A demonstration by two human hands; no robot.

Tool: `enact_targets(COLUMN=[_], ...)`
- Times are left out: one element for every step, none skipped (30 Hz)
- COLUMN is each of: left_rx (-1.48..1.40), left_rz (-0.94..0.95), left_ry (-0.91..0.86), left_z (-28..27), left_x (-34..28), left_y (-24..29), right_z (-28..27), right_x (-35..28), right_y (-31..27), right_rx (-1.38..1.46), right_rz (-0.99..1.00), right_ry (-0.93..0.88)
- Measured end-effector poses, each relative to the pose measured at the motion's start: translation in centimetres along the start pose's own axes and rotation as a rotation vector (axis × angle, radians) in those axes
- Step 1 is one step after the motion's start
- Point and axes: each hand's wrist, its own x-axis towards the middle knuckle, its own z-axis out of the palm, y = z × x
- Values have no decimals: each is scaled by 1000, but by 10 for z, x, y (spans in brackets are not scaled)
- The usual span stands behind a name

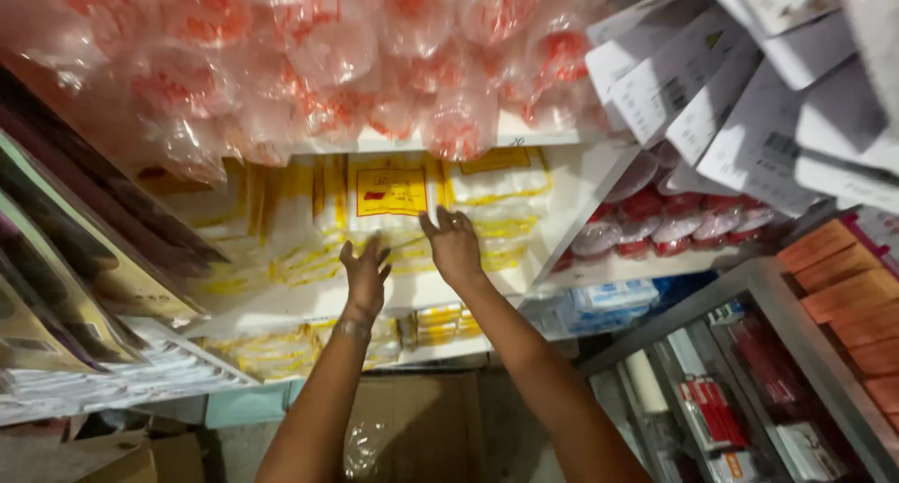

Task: The person is organizing and stocking shelves in a store with party supplies, specifically metallic balloons.

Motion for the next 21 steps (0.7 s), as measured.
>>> enact_targets(left_rx=[1,-125,-258,-262,-240,-217,-213,-167,-120,-114,-64,-14,-8,64,138,145,196,248,253,307,359], left_rz=[-8,-120,-230,-235,-198,-160,-158,-54,50,52,159,265,272,386,498,504,553,603,608,614,619], left_ry=[3,22,44,52,65,78,87,113,136,141,135,128,128,127,123,122,159,196,192,241,291], left_z=[5,10,14,13,10,7,7,8,10,8,8,7,1,-5,-11,-24,-36,-48,-79,-109,-139], left_x=[-4,-8,-11,-12,-12,-13,-21,-29,-37,-47,-57,-67,-68,-69,-70,-66,-62,-59,-39,-19,2], left_y=[10,21,32,23,15,8,9,12,15,25,35,45,56,68,79,87,95,102,92,83,74], right_z=[-6,-11,-17,-17,-16,-16,-13,-11,-10,-9,-9,-9,-12,-15,-18,-20,-22,-24,-29,-34,-39], right_x=[-9,-18,-26,-38,-50,-61,-61,-61,-60,-56,-51,-45,-38,-30,-23,-12,-3,6,21,35,50], right_y=[-4,-7,-11,-12,-15,-18,-23,-27,-32,-39,-45,-51,-62,-73,-84,-98,-112,-125,-138,-151,-164], right_rx=[2,117,231,232,377,523,532,915,1297,1305,1669,2030,2039,2081,2123,2131,2109,2086,2092,2044,1994], right_rz=[1,67,128,123,142,161,160,263,368,369,542,719,714,716,720,716,689,662,660,601,544], right_ry=[-8,-8,-9,-19,45,109,107,142,179,178,109,25,28,27,28,33,35,36,44,39,34])
